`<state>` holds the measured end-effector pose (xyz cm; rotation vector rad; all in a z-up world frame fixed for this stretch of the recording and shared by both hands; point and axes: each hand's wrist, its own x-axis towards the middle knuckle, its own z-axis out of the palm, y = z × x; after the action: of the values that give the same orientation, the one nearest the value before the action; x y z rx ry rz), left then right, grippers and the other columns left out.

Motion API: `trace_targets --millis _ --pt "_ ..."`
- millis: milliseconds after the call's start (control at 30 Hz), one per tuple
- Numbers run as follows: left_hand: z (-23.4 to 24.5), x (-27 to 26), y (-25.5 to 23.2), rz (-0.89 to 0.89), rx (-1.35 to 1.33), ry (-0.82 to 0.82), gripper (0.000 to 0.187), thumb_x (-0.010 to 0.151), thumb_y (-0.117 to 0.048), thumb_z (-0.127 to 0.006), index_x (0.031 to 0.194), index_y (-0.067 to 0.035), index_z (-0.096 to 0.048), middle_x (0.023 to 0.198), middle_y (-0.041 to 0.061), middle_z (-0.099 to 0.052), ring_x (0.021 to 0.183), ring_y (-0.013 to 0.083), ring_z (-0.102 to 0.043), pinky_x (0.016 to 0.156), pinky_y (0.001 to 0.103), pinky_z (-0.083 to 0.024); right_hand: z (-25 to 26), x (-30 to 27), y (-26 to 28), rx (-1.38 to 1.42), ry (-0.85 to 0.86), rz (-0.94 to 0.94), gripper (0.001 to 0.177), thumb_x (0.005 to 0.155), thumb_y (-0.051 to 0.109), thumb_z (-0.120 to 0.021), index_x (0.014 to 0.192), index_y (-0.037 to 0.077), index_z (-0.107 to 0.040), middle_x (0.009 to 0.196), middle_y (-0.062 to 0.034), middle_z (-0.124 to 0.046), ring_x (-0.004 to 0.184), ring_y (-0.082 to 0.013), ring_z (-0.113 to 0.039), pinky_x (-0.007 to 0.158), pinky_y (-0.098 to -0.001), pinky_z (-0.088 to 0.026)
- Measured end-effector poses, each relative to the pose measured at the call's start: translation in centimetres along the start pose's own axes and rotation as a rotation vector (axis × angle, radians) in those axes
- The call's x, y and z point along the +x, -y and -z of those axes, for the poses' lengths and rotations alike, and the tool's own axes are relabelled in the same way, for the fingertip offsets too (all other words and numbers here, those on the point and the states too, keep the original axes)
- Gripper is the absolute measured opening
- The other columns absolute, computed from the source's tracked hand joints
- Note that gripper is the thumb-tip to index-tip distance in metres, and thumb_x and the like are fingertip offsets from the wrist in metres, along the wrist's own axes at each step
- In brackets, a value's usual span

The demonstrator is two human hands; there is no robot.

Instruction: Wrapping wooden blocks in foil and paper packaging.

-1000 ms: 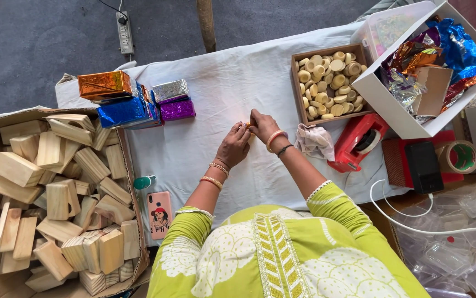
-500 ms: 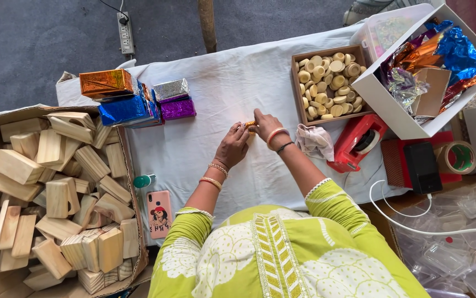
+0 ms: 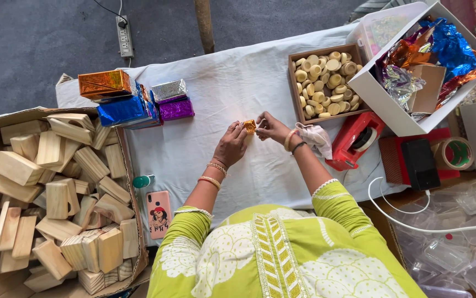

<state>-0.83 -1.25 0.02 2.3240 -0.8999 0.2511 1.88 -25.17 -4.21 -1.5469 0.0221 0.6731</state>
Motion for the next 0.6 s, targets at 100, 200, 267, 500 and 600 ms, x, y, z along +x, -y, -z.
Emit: trace_targets --millis 100,200,267,500,600 --pt "0.4 0.0 -0.3 0.013 -0.020 0.005 0.032 0.080 -0.002 -0.065 0.111 0.002 -0.062 0.126 0.023 -0.063 0.130 0.0392 -0.055 0.110 0.044 -0.048 -0.4 -2.2 0.7 0.227 -0.069 -0.080 0.017 0.105 0.018 -0.059 0.117 0.009 -0.050 0.093 -0.0067 -0.068 0.082 -0.0127 -0.066 0.077 -0.0284 -0.058" --pt "0.0 -0.1 -0.1 0.025 -0.057 -0.027 0.032 0.082 -0.003 -0.065 0.113 0.002 -0.062 0.124 0.022 -0.064 0.128 0.0388 -0.056 0.109 0.043 -0.048 -0.4 -2.8 0.2 0.267 -0.157 -0.025 0.013 0.106 0.016 -0.054 0.117 0.010 -0.052 0.098 -0.0080 -0.071 0.085 -0.0138 -0.068 0.081 -0.0300 -0.058" --pt "0.0 0.0 -0.2 0.049 -0.089 -0.026 0.033 0.082 -0.001 -0.065 0.114 0.000 -0.060 0.121 0.021 -0.065 0.128 0.0384 -0.057 0.110 0.043 -0.049 -0.8 -3.7 1.2 0.297 -0.166 0.008 0.013 0.106 0.013 -0.054 0.117 0.010 -0.051 0.100 -0.0079 -0.071 0.089 -0.0137 -0.068 0.084 -0.0302 -0.058" --pt "1.0 0.6 -1.3 0.215 -0.287 -0.080 0.051 0.083 0.007 -0.064 0.131 -0.005 -0.049 0.120 0.017 -0.062 0.117 0.0358 -0.063 0.101 0.043 -0.055 -1.7 -5.6 4.1 0.309 -0.196 0.084 0.013 0.104 0.010 -0.054 0.117 0.010 -0.051 0.102 -0.0072 -0.071 0.093 -0.0136 -0.069 0.086 -0.0299 -0.058" --pt "1.8 1.1 -2.0 0.204 -0.318 -0.122 0.055 0.082 0.007 -0.064 0.133 -0.005 -0.047 0.127 0.018 -0.057 0.119 0.0374 -0.061 0.101 0.043 -0.054 -1.7 -5.4 3.3 0.253 -0.213 0.079 0.014 0.105 0.012 -0.057 0.117 0.009 -0.052 0.102 -0.0059 -0.070 0.092 -0.0128 -0.067 0.083 -0.0298 -0.058"
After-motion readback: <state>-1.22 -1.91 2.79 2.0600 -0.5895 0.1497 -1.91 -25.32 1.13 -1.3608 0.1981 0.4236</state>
